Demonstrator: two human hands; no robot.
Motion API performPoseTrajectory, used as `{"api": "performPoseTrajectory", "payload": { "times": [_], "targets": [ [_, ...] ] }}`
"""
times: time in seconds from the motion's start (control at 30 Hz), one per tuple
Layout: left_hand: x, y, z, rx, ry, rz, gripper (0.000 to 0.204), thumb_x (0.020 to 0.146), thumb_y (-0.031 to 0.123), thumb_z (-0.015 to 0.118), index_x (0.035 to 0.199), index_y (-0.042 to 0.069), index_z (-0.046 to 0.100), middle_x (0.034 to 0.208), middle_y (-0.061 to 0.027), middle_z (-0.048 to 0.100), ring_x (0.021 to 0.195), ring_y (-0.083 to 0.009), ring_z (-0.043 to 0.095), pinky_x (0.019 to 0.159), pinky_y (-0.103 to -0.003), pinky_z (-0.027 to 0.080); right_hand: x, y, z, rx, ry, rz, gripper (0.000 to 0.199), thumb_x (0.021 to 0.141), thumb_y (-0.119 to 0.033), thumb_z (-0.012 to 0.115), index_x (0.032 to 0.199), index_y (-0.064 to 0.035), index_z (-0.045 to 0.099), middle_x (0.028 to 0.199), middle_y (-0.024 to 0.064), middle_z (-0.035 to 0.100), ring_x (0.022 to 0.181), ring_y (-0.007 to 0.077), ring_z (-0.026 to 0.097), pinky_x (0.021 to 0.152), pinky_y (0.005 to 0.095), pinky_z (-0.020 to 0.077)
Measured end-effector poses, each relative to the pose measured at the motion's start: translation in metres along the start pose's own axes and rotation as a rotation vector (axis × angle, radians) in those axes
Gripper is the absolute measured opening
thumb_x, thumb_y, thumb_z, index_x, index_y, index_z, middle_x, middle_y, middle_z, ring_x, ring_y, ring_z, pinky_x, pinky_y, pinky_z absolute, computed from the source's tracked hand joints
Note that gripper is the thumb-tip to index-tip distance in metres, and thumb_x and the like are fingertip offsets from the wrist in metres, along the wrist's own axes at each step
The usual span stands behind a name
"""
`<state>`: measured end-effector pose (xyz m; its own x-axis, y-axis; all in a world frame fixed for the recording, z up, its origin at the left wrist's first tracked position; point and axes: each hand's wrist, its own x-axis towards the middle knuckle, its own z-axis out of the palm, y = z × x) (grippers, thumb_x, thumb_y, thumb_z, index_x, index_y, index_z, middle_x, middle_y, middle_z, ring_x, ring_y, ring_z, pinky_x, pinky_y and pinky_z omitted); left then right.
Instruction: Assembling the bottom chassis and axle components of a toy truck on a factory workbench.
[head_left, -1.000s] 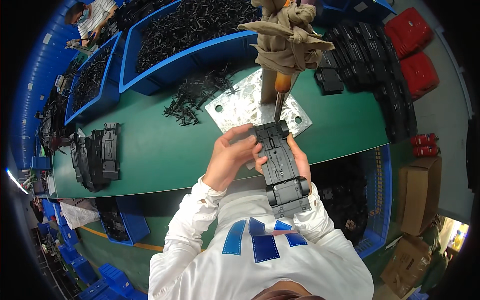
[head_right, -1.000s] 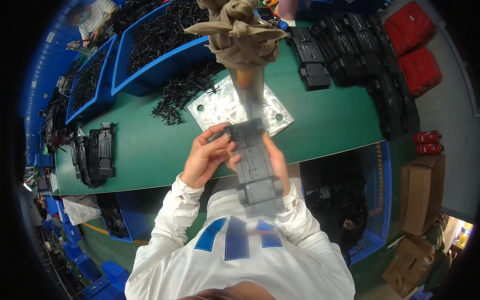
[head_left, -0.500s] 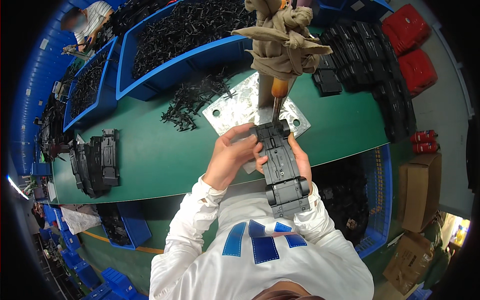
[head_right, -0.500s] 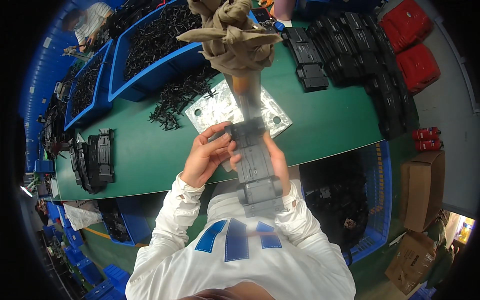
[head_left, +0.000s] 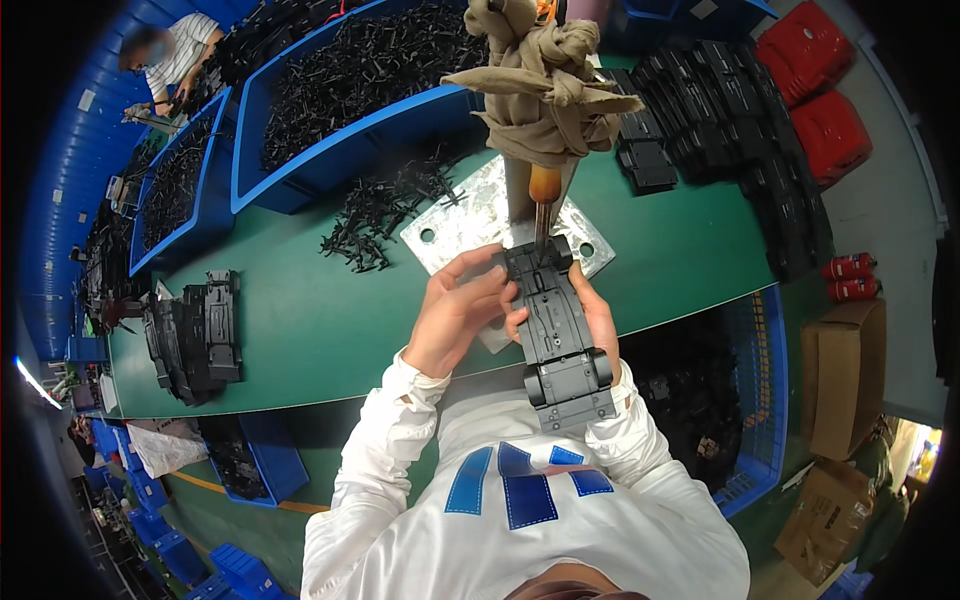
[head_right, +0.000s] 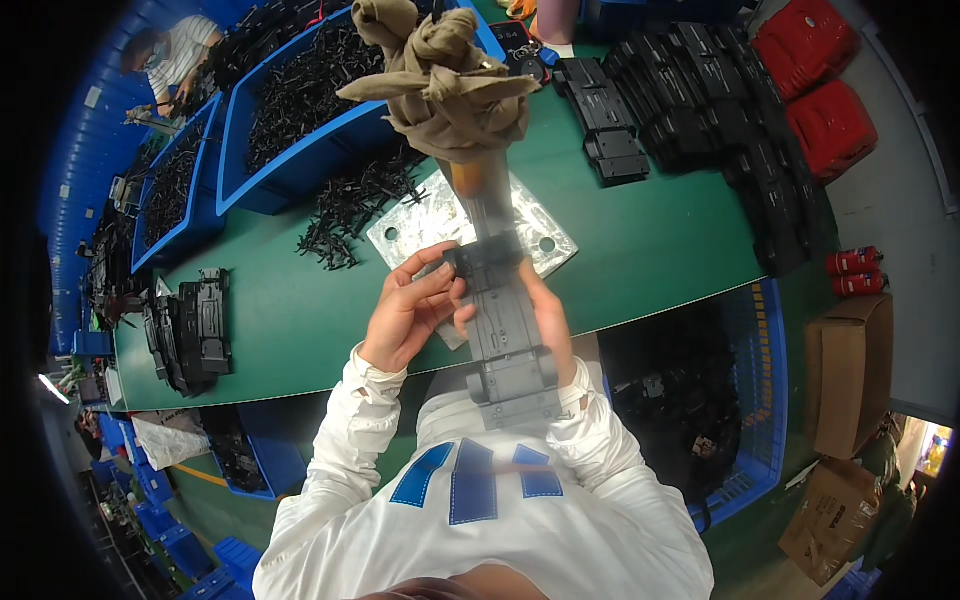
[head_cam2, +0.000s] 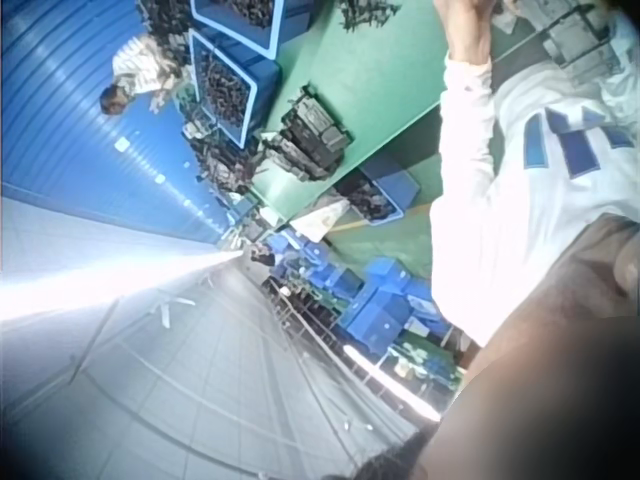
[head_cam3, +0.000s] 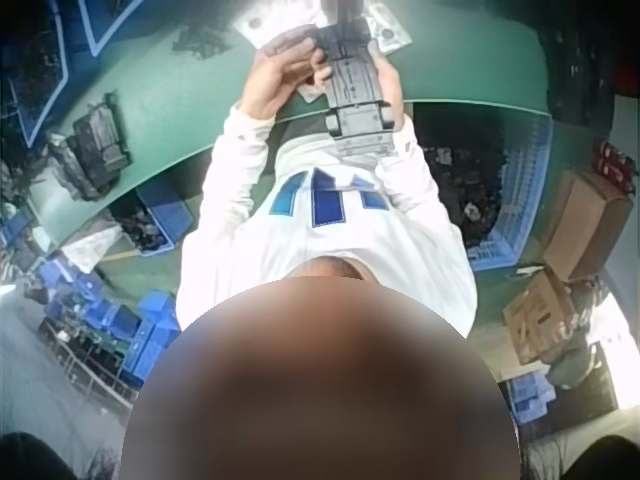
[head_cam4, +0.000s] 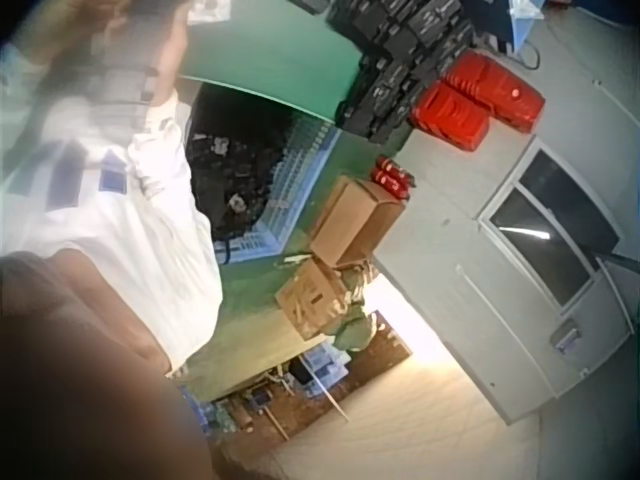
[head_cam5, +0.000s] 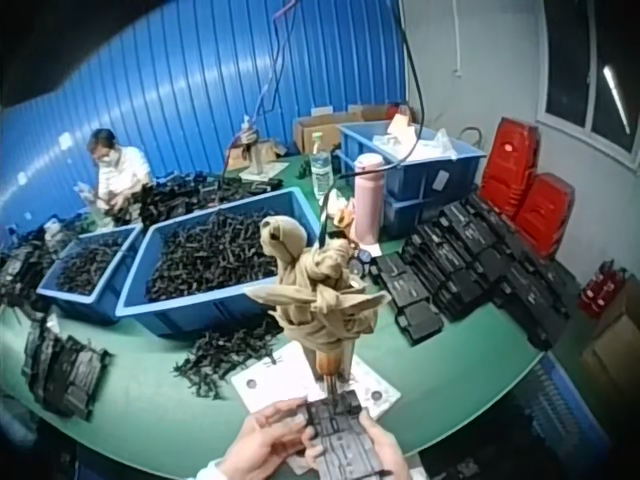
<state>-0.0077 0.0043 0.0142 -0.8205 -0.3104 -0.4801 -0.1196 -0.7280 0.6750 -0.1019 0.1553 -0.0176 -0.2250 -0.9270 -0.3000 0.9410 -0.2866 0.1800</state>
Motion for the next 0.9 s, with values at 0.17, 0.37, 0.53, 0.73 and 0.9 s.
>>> {"api": "performPoseTrajectory", "payload": {
  "times": [0.17,0.37,0.53,0.73,0.9],
  "targets": [
    [0.002,-0.002,-0.003,-0.028,0.01,0.027,0.043,0.093,0.008,0.064,0.132,-0.002,0.048,0.096,-0.0102,0.061,0.084,-0.0156,0.061,0.077,-0.034,0.058,0.002,0.005,0.012,-0.079,0.042,-0.041,0.056,0.104,-0.047,0.04,0.129,0.0018,0.051,0.109,0.0179,0.063,0.088,0.0248,0.062,0.083,0.0375,0.0532],
    [0.004,0.0,-0.003,-0.064,-0.002,0.012,0.042,0.096,0.008,0.06,0.135,0.001,0.05,0.096,-0.0064,0.062,0.081,-0.0114,0.063,0.073,-0.034,0.06,0.005,0.005,0.013,-0.084,0.026,-0.052,0.056,0.104,-0.046,0.039,0.13,0.0019,0.051,0.11,0.0184,0.062,0.088,0.0257,0.063,0.083,0.0378,0.0533],
    [0.004,-0.001,-0.004,-0.085,-0.014,0.026,0.042,0.095,0.008,0.061,0.136,0.001,0.05,0.095,-0.0058,0.062,0.081,-0.011,0.062,0.073,-0.034,0.06,0.008,0.003,0.004,-0.08,-0.012,-0.03,0.053,0.103,-0.044,0.043,0.133,-0.0006,0.05,0.117,0.0178,0.059,0.098,0.0263,0.058,0.084,0.0385,0.0507],
    [0.003,0.0,-0.004,-0.08,0.006,0.03,0.043,0.095,0.007,0.061,0.136,0.0,0.05,0.093,-0.0055,0.062,0.08,-0.0109,0.062,0.072,-0.033,0.06,0.008,0.003,0.003,-0.049,-0.023,-0.01,0.052,0.103,-0.043,0.046,0.136,-0.0032,0.049,0.124,0.0174,0.056,0.109,0.027,0.053,0.085,0.0392,0.0482],
    [0.003,0.001,-0.002,-0.071,0.001,0.039,0.042,0.095,0.007,0.06,0.135,0.0,0.05,0.093,-0.0055,0.062,0.08,-0.0108,0.063,0.072,-0.033,0.061,0.009,0.004,0.004,-0.019,-0.013,-0.015,0.052,0.102,-0.043,0.046,0.136,-0.0026,0.048,0.124,0.0176,0.056,0.11,0.0272,0.053,0.085,0.0392,0.0484]
  ]
}}
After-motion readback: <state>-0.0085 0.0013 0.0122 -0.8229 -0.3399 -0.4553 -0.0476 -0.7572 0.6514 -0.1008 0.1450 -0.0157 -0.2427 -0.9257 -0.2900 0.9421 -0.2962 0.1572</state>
